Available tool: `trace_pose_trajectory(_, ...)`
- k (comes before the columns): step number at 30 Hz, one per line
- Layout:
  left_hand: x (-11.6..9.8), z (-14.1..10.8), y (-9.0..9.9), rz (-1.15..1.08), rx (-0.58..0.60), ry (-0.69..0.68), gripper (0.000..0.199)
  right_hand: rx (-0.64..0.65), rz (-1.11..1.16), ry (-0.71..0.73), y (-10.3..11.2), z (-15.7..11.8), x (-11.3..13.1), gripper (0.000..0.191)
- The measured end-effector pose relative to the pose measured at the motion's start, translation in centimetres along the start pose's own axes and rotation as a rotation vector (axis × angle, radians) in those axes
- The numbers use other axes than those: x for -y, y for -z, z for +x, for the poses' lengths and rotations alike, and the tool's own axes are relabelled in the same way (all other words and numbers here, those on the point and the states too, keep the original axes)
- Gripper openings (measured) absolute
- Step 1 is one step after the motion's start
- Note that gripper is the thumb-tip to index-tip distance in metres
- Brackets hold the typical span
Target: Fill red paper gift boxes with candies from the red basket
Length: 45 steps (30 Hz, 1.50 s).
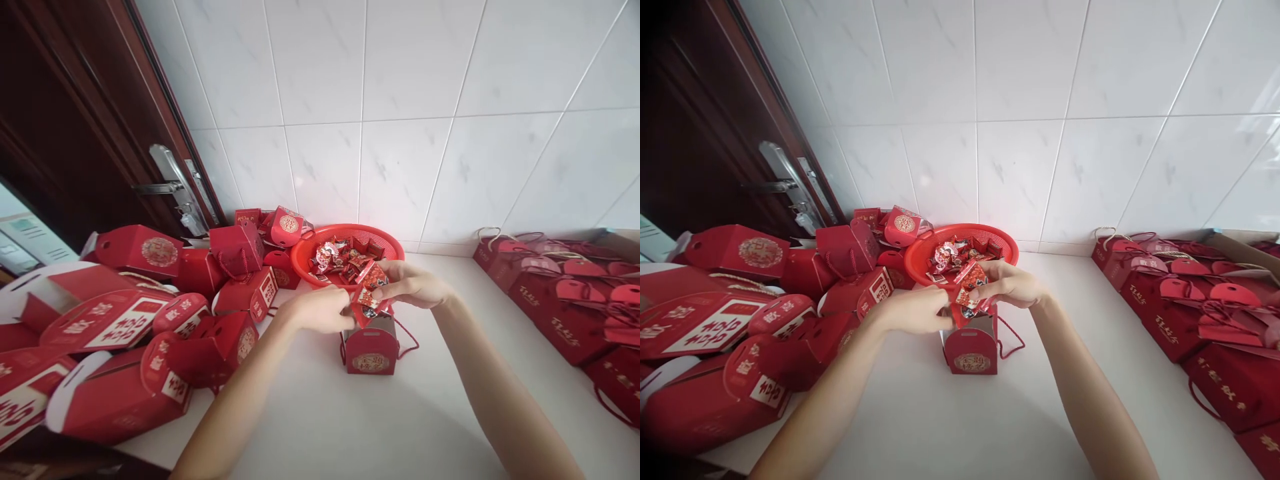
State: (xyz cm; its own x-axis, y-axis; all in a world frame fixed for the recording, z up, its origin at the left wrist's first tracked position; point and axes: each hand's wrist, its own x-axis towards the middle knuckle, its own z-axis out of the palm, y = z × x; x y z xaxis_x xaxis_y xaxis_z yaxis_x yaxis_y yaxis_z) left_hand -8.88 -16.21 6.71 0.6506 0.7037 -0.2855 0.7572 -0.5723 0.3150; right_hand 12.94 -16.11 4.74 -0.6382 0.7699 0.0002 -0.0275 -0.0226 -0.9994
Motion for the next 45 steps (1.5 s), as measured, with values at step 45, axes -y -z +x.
trace_pose_trajectory(45,-2.2,-2.4,-0.2,0.13,0.143,0.021,0.053,0.494,-1.423,-0.503,-7.2,1.9,1.2,0.045)
